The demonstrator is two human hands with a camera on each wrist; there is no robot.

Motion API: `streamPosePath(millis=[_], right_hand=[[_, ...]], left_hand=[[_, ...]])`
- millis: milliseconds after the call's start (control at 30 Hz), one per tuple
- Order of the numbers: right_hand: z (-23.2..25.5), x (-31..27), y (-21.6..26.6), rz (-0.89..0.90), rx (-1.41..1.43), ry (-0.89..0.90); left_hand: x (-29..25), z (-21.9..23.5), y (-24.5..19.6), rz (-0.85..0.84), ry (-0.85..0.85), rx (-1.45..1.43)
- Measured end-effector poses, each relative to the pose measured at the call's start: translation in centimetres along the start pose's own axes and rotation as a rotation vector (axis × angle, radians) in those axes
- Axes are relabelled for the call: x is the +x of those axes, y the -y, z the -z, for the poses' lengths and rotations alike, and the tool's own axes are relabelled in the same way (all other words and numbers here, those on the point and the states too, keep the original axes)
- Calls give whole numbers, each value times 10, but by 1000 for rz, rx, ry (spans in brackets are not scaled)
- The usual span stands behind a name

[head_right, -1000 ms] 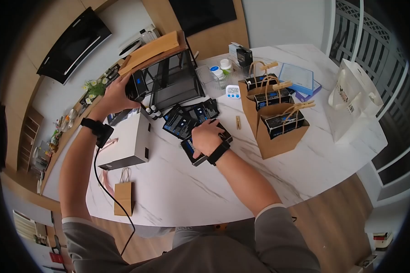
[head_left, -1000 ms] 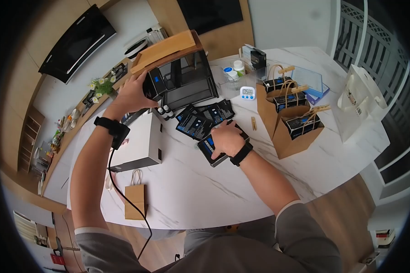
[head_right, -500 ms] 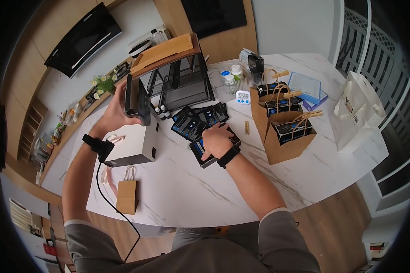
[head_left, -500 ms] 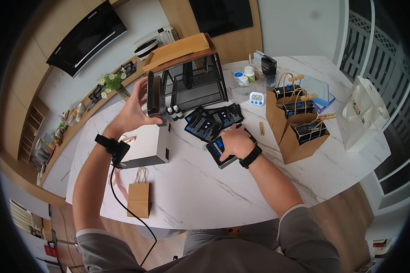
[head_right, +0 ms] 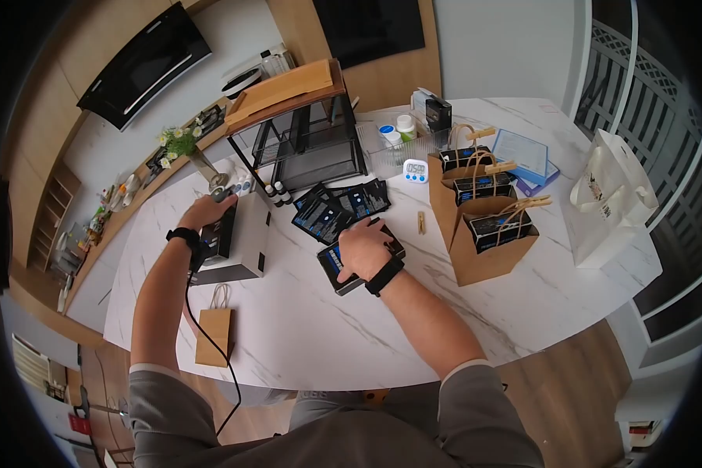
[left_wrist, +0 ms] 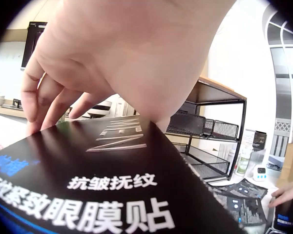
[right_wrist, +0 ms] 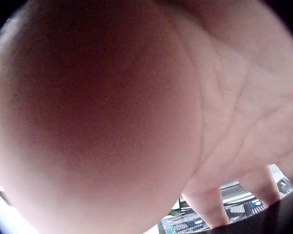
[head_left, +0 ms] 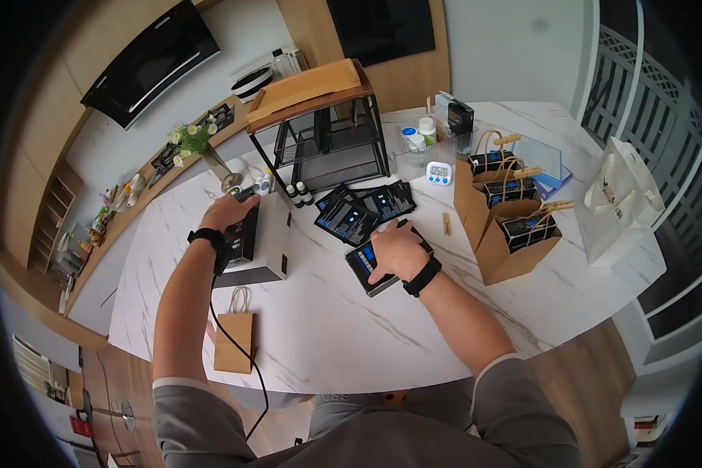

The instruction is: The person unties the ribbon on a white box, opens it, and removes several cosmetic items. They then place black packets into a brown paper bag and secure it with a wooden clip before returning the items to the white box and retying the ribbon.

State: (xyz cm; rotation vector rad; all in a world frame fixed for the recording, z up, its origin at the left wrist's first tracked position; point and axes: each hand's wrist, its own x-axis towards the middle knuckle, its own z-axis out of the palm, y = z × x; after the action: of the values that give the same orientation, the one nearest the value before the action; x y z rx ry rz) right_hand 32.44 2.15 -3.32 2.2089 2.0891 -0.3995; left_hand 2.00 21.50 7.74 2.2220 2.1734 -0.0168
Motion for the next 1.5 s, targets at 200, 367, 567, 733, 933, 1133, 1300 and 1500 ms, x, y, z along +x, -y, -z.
streamPosePath(millis=[200, 367, 567, 733, 933, 1133, 1300, 1500], right_hand=[[-5, -9, 16, 39, -27, -24], [-10, -9, 18, 193, 151, -242], [23, 8, -14, 119, 243, -970], [4, 26, -46, 23, 205, -500], [-12, 45, -64, 8, 309, -3], [-5, 40, -58, 64, 348, -2], [-6, 44, -66, 147, 429, -39], [-6, 44, -65, 115, 362, -133]], left_hand=[[-18, -8, -17, 23, 99, 128], [-13, -22, -23, -96, -162, 231], [-63, -23, -100, -671, 40, 161], [-11, -99, -129, -778, 258, 1], [12, -141, -120, -784, 448, -137], [-14, -129, -123, -709, 275, -105], [-16, -143, -136, -595, 166, -21], [-34, -138, -161, -462, 145, -62]])
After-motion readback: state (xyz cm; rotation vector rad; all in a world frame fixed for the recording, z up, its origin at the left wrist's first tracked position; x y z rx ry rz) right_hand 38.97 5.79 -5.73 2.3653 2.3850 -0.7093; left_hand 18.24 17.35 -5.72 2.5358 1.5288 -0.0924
